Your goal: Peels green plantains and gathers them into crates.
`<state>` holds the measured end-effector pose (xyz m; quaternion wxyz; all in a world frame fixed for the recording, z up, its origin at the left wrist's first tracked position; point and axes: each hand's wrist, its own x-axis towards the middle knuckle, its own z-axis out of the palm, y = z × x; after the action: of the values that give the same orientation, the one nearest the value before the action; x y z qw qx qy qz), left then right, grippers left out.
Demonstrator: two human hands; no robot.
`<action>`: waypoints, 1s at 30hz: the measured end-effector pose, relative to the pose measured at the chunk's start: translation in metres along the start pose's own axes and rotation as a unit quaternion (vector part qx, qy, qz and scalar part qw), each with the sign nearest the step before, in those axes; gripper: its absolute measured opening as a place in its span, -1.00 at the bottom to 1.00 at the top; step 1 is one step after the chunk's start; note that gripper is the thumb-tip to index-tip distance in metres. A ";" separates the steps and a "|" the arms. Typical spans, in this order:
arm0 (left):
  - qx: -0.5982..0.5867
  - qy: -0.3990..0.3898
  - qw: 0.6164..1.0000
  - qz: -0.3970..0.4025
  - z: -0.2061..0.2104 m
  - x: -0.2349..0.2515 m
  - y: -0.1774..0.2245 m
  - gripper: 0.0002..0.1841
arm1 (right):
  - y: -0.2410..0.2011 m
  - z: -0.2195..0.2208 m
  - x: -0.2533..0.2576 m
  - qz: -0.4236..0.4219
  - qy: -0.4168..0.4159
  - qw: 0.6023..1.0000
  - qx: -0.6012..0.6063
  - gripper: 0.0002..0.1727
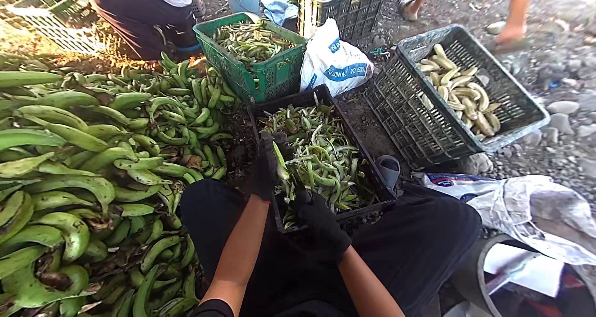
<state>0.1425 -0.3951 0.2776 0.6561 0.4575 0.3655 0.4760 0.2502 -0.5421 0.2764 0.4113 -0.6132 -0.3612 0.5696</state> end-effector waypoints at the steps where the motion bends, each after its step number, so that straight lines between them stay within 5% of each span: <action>1: 0.011 0.014 1.000 0.006 0.000 0.000 0.001 -0.31 | -0.002 0.002 -0.003 0.004 0.009 1.000 -0.009 -0.78; 7: 0.135 0.062 0.987 0.057 -0.008 0.000 0.006 -0.32 | -0.022 0.003 -0.017 0.025 0.025 0.995 -0.089 -0.77; 16: 0.121 0.054 0.986 0.104 -0.007 -0.002 0.009 -0.29 | -0.024 0.004 -0.017 0.036 0.019 0.993 -0.114 -0.80; 23: 0.118 0.089 0.986 0.079 0.004 -0.012 0.015 -0.26 | -0.029 0.013 -0.002 0.067 0.032 0.960 -0.271 -0.69; 30: -0.134 -0.002 0.991 0.016 0.003 -0.012 -0.008 -0.28 | -0.051 0.024 0.026 0.091 0.062 0.922 -0.372 -0.55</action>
<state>0.1438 -0.4081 0.2719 0.7048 0.3721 0.2894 0.5302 0.2295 -0.4958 0.3124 0.1215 -0.7860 -0.4641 0.3900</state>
